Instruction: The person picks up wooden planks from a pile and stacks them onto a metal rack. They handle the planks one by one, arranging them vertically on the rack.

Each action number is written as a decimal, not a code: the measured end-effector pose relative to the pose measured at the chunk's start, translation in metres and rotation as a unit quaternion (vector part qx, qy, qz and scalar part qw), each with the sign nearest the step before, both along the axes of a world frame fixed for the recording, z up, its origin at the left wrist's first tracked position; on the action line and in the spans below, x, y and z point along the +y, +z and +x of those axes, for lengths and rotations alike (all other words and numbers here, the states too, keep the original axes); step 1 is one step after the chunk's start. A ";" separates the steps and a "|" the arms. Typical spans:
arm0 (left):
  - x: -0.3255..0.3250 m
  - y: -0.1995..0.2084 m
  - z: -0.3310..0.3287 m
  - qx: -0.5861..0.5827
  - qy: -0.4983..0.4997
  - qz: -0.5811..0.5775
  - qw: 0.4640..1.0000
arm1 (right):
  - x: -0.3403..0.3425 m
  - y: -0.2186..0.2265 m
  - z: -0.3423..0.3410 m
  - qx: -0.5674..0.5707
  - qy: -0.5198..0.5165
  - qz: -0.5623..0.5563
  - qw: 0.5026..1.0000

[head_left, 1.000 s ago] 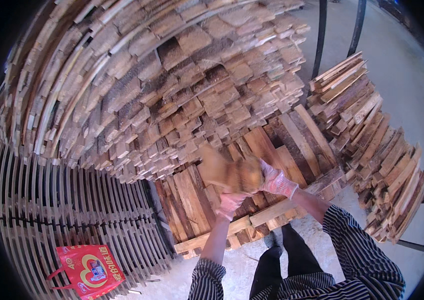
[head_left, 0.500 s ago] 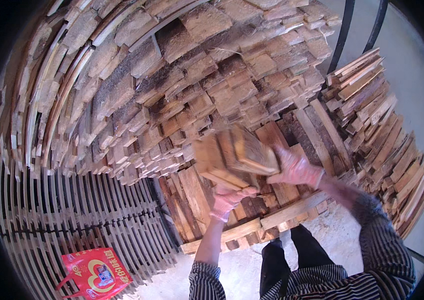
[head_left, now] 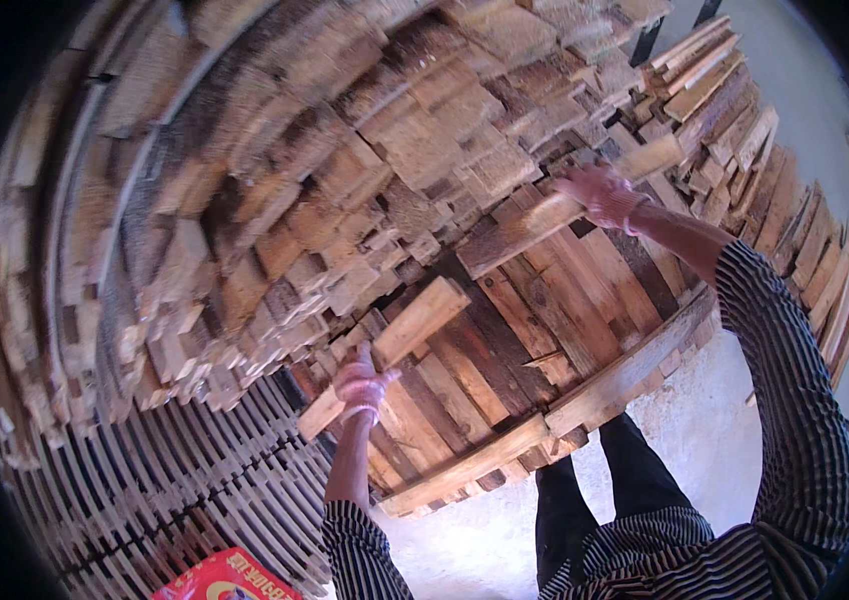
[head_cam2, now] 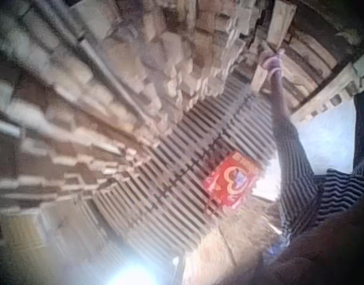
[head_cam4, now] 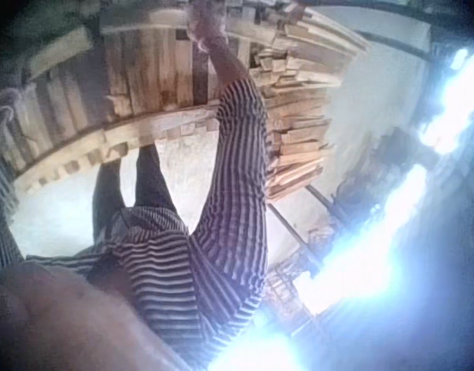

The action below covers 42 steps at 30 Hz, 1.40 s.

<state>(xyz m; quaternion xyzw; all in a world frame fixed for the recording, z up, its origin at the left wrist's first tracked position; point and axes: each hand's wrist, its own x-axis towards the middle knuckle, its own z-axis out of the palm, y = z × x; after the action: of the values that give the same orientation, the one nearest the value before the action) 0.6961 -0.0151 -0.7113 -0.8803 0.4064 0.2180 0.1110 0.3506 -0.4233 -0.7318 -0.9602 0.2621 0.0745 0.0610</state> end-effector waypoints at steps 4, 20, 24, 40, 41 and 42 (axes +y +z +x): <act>-0.059 -0.055 0.019 -0.054 -0.088 0.049 0.993 | -0.008 -0.055 0.008 -0.102 -0.031 -0.114 0.988; -0.044 -0.096 0.026 -0.037 -0.073 0.020 0.996 | 0.024 -0.066 0.009 -0.062 -0.191 -0.066 0.977; -0.058 -0.058 -0.009 -0.128 -0.022 0.087 0.988 | 0.127 -0.023 -0.016 -0.204 -0.188 -0.029 0.960; -0.208 -0.029 -0.533 0.531 0.041 -0.271 0.802 | 0.108 0.027 -0.608 -0.275 -0.813 -0.028 0.512; -0.250 -0.005 -0.606 0.591 0.122 -0.179 0.777 | 0.098 0.021 -0.644 -0.274 -0.821 -0.057 0.498; -0.278 -0.013 -0.643 0.564 -0.026 -0.241 0.789 | 0.071 0.021 -0.654 -0.264 -0.824 -0.058 0.498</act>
<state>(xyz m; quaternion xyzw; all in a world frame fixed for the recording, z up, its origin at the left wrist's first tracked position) 0.0530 -0.2932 -0.7239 -0.5879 0.4588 0.5679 -0.3484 -0.3034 -0.3525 -0.7113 -0.2856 0.9099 -0.2819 0.1048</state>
